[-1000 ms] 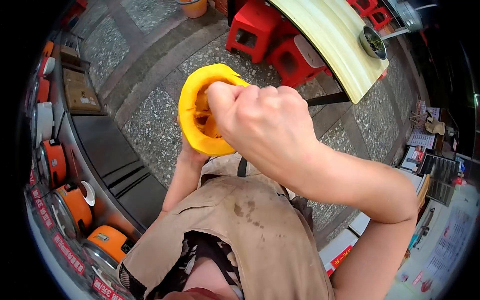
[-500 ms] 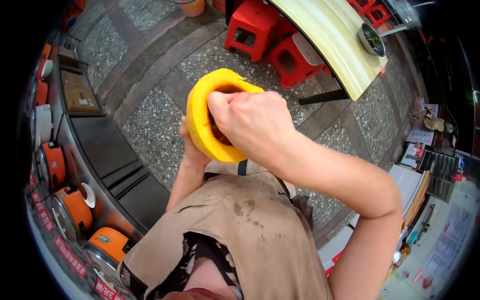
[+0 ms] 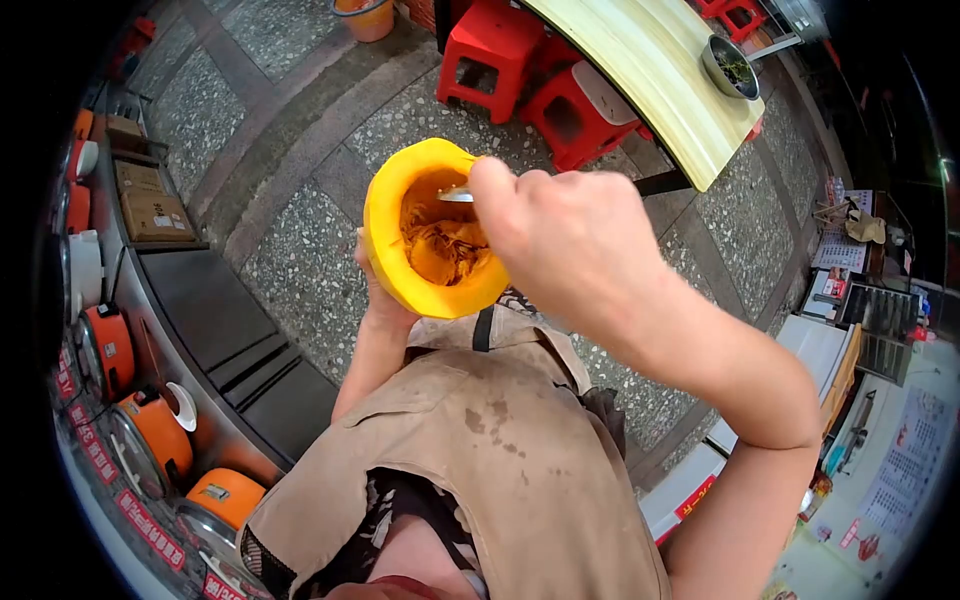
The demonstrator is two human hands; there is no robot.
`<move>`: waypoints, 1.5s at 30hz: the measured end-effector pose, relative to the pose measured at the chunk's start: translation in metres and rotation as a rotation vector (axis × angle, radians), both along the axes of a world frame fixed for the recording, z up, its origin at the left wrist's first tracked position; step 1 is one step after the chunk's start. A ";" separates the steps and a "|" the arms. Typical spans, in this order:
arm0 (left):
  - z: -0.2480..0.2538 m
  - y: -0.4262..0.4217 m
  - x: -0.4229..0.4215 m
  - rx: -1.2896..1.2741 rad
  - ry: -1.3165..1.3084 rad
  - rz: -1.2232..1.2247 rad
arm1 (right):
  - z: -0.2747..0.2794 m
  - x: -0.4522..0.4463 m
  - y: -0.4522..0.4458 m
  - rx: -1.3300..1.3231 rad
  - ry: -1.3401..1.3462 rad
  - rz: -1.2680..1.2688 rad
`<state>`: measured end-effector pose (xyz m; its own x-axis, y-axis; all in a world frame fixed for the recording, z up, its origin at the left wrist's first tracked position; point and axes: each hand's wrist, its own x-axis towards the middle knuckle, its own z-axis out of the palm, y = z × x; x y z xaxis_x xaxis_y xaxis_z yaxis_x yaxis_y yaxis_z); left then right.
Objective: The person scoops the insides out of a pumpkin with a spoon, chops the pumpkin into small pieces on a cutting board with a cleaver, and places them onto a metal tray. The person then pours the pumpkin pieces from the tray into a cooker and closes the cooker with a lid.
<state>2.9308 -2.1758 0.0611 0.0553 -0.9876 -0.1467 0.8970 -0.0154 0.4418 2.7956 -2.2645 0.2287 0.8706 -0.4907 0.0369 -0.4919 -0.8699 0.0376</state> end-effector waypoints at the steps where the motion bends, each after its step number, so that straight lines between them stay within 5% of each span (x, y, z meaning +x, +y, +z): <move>1: 0.000 0.001 0.002 0.003 -0.033 -0.006 | -0.004 0.000 0.004 -0.089 -0.055 0.020; 6: 0.001 0.006 0.000 0.035 -0.080 -0.064 | -0.030 0.022 0.012 -0.207 -0.036 0.065; 14: -0.015 0.011 0.006 -0.025 -0.124 -0.108 | -0.029 0.024 0.015 0.241 0.128 0.162; 18: 0.001 0.004 0.010 -0.019 -0.155 -0.052 | 0.000 0.027 0.010 0.221 0.031 0.143; 25: 0.008 0.006 0.015 -0.032 -0.228 -0.010 | -0.018 0.040 0.030 -0.247 -0.015 0.035; 28: -0.005 0.006 0.008 -0.256 0.032 0.032 | -0.029 0.042 0.026 -0.058 -0.055 0.058; 30: -0.002 0.011 0.006 0.037 -0.089 0.007 | -0.039 0.038 0.021 0.002 -0.031 0.040; 33: -0.015 0.012 0.007 0.024 -0.150 0.005 | -0.043 0.028 0.020 0.198 0.060 0.112; 38: 0.006 0.008 0.006 -0.077 -0.057 0.018 | -0.004 0.021 0.013 0.092 -0.016 -0.033; 42: -0.003 0.006 0.006 -0.006 -0.322 0.117 | -0.027 0.020 0.019 -0.145 0.020 -0.067; 45: -0.011 0.007 0.001 0.003 -0.250 0.152 | -0.042 0.019 0.016 -0.094 0.031 -0.055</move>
